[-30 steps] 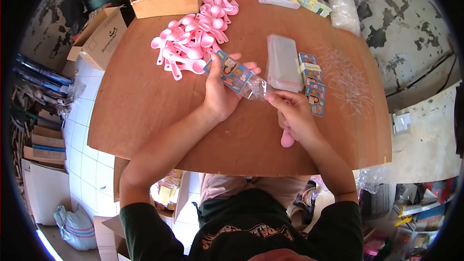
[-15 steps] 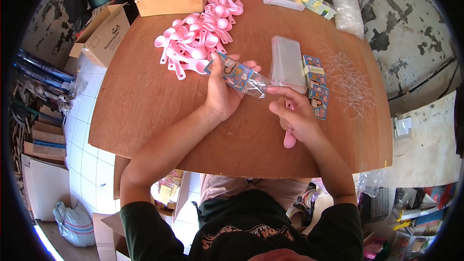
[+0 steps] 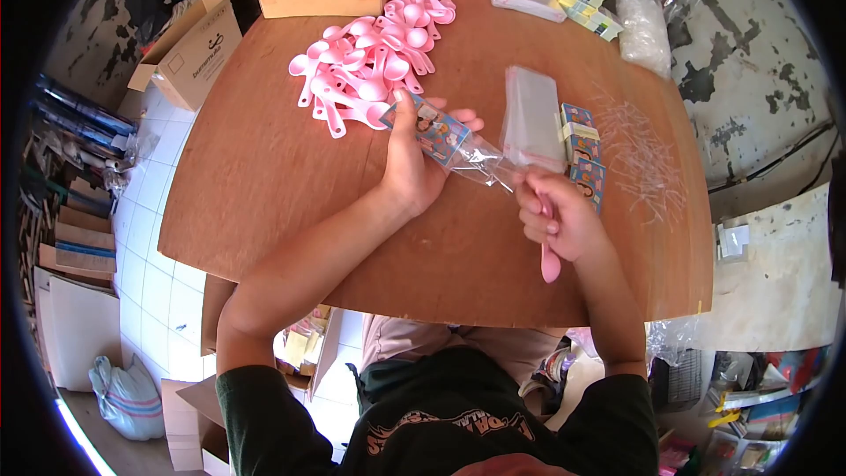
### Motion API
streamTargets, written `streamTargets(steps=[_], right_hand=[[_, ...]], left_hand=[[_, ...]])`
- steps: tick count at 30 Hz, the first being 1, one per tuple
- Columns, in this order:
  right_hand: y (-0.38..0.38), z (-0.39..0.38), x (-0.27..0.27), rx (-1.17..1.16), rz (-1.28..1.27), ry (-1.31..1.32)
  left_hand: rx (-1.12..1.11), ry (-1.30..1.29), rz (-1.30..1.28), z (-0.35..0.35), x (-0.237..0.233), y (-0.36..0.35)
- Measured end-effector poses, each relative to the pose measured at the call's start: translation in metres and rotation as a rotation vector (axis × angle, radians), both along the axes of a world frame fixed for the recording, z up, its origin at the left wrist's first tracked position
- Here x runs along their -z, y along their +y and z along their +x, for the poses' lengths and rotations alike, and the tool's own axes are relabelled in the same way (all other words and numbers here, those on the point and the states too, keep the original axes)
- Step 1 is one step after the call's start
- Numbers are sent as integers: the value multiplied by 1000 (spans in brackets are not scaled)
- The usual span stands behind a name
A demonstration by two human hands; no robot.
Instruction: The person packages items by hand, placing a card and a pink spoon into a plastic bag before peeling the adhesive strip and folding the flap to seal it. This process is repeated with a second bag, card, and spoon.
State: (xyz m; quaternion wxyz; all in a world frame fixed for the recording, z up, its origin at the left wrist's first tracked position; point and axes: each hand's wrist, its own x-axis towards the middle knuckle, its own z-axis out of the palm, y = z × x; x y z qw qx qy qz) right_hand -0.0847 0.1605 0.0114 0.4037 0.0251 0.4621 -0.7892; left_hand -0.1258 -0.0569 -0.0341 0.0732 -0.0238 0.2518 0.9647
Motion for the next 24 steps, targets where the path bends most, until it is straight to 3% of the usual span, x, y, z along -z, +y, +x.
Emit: streamTargets(steps=[2,3,5,11,14,15,17,18,19,21,22,24], right_hand=[[2,-1,-4,276,-27,105],[4,-7,-3,273,-27,105],[12,-29,6,400,200,411],[0,-81,8,362,470,544],[-10,-94,14,291,799,888],[-10,-94,16,287,798,891],[-12,-84,17,446,1164,1633],[-18,-73,10,493,1090,1763],[-20,-58,6,485,1089,1761],[-22,-26,4,241,887,1163],[-24,-15,4,240,887,1162],[-30,1,6,112,483,535]], left_hand=[[-18,-12,3,0,-1,-2],[-15,-29,-1,1,-4,-3],[-7,-47,-9,3,-5,-5],[62,-7,4,5,-7,-3],[56,3,-1,6,-6,-5],[54,4,7,5,-6,-5],[46,3,20,4,-5,-7],[34,-1,27,3,-5,-7],[24,-7,34,3,-4,-6],[3,-18,27,4,-7,-5],[-16,-23,17,5,-8,-4],[-8,-12,19,4,-6,-4]])
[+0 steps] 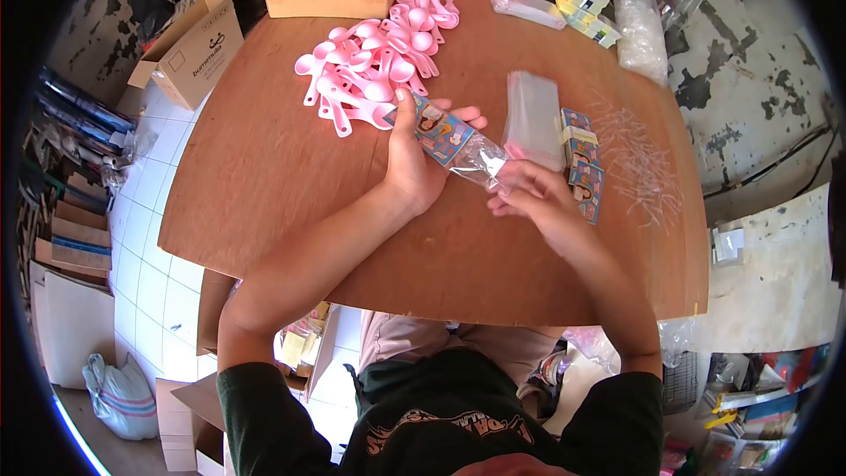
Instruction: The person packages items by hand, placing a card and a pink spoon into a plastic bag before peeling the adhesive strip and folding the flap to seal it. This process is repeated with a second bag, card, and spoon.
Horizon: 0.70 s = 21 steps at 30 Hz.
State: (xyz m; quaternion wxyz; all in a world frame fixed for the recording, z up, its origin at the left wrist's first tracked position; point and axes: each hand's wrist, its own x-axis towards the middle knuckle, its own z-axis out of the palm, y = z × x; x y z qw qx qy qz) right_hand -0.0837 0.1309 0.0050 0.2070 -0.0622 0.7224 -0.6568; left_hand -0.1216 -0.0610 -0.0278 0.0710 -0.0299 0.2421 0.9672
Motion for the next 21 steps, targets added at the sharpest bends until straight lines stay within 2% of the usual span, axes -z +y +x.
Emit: streamTargets(steps=[1,3,7,10,11,13,17,19,20,21], right_hand=[[-3,2,2,3,0,-2],[-8,5,9,-7,-224,-121],[-18,-10,19,-50,-461,-261],[-27,-12,20,-39,-578,-178],[-28,-10,18,-42,-582,-179],[-29,-2,15,95,-482,-120],[-5,10,27,136,-554,-165],[1,17,28,286,-376,37],[3,20,26,262,-272,122],[2,23,24,265,-269,122]], left_hand=[[8,11,0,0,1,1],[31,31,-6,3,0,3],[63,64,-21,9,-2,9],[63,69,1,9,0,10],[59,74,18,10,-1,8],[27,59,-7,8,-3,4],[-39,-5,-16,2,-4,-3],[-49,-8,-21,0,-3,-4],[-48,-10,-21,-1,-3,-4],[-46,-11,-21,-1,-2,-4]])
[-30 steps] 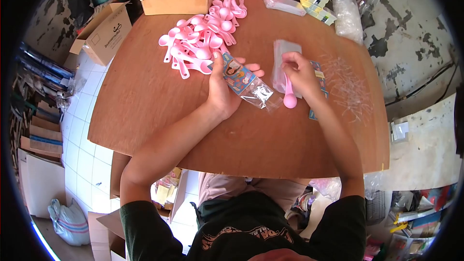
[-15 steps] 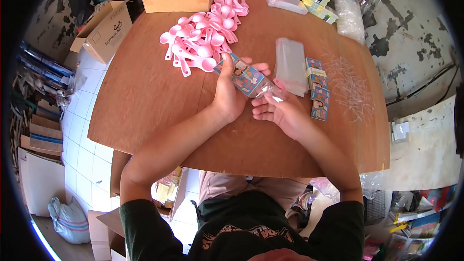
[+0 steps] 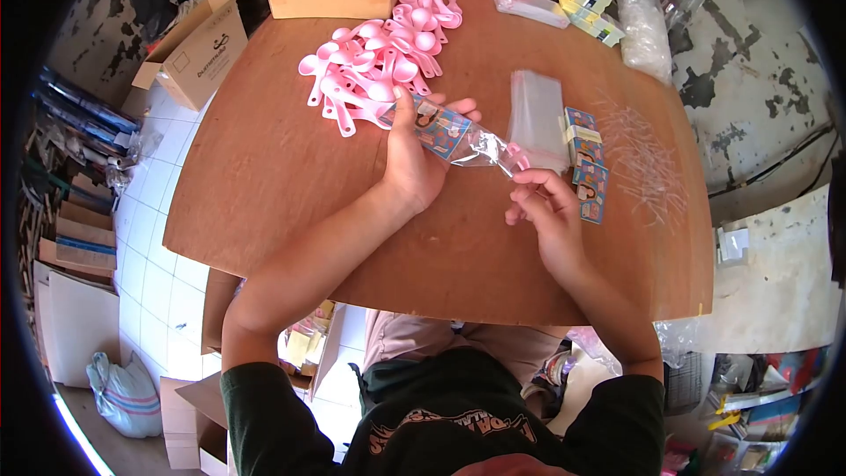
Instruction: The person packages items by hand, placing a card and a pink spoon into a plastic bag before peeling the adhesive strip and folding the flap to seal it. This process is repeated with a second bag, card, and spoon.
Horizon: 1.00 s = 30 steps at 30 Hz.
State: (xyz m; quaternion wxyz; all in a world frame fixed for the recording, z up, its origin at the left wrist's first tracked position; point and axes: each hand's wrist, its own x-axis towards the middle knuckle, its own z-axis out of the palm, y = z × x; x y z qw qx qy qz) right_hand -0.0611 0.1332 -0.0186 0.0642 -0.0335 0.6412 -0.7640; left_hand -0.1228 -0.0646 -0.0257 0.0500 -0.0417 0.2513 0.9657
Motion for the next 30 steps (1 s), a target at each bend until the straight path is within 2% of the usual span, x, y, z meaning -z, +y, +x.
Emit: streamTargets(steps=[3,8,11,14,15,16,18,20,22,23,25,26,28,30], right_hand=[[-7,3,-1,-106,319,431],[-22,0,-6,-12,427,354],[-26,4,-5,-17,513,476],[-21,8,-3,-69,578,514],[-16,5,-2,-169,570,528],[-13,3,-3,-170,571,528],[-11,1,-14,-275,289,194],[-6,-6,-9,-334,258,104],[-8,-10,-2,-307,476,394],[-10,-11,-5,-307,476,394],[-14,-12,-14,-331,932,603],[-18,-13,-15,-327,932,602],[-29,-16,-15,-174,880,931],[-28,-23,-7,-131,925,975]], left_hand=[[32,1,-16,4,0,4],[72,17,-25,9,-1,8],[49,14,-8,5,1,5],[28,4,9,3,2,2],[36,-3,8,3,1,2],[35,-4,9,4,1,2],[65,-6,39,4,2,3],[65,5,46,4,2,2],[65,16,53,3,2,2],[76,18,49,4,1,1],[91,18,45,5,0,3],[122,5,39,7,-2,3],[154,-5,31,10,-4,5],[219,20,18,11,-3,7]])
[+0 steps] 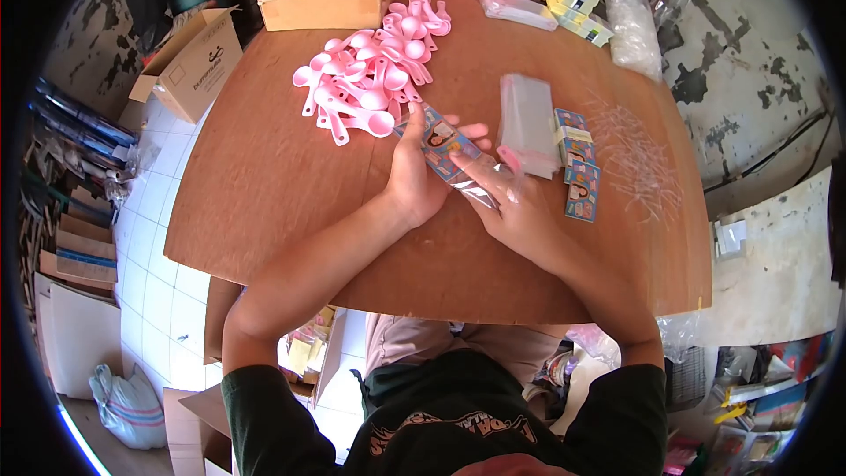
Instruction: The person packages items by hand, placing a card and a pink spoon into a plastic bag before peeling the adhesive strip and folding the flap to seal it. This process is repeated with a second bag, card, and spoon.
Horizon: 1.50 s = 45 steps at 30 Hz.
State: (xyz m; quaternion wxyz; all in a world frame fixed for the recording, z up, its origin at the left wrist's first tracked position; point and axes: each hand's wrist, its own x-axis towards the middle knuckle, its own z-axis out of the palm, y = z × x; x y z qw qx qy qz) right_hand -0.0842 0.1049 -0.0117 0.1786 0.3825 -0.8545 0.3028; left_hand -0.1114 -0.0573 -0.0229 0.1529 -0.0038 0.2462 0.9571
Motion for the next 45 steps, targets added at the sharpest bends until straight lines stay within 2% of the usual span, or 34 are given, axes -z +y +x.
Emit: streamTargets(steps=[2,7,11,13,14,15,19,21,24,27,31,33,35,38,40,41,44,45], right_hand=[[1,-5,6,31,25,63],[-4,-6,11,67,-96,127],[-3,-2,6,70,-42,196],[0,4,1,91,13,-1],[2,3,2,93,14,0],[4,0,7,75,-35,92],[6,-14,14,1,-180,343],[8,-12,13,7,-146,375],[13,-6,4,-10,-85,381],[17,-3,6,-45,-89,381],[28,1,3,-72,-68,421],[35,6,-3,-71,-62,412],[46,11,-3,-76,-59,401],[62,19,-2,-46,-80,247],[67,27,-12,-195,-588,-494],[73,28,-30,-299,-622,-690],[91,16,-22,-198,-731,-751],[92,11,-21,-53,-556,-605]], left_hand=[[14,-7,7,1,1,1],[14,-11,32,-2,7,0],[34,-30,68,1,1,2],[49,-19,88,3,1,4],[114,-7,107,4,2,5],[180,7,126,4,3,7],[202,18,152,7,-1,8],[98,-48,98,4,-2,5],[77,-109,124,1,1,2],[105,15,128,-2,8,1],[62,-8,95,-5,5,0],[-47,-103,23,-6,2,-2],[-89,-140,60,-13,3,-5],[-157,-162,118,-20,5,-14],[-179,-145,134,-23,4,-18],[-187,-156,150,-24,4,-19],[-191,-161,167,-24,3,-20],[-191,-154,169,-24,4,-20]])
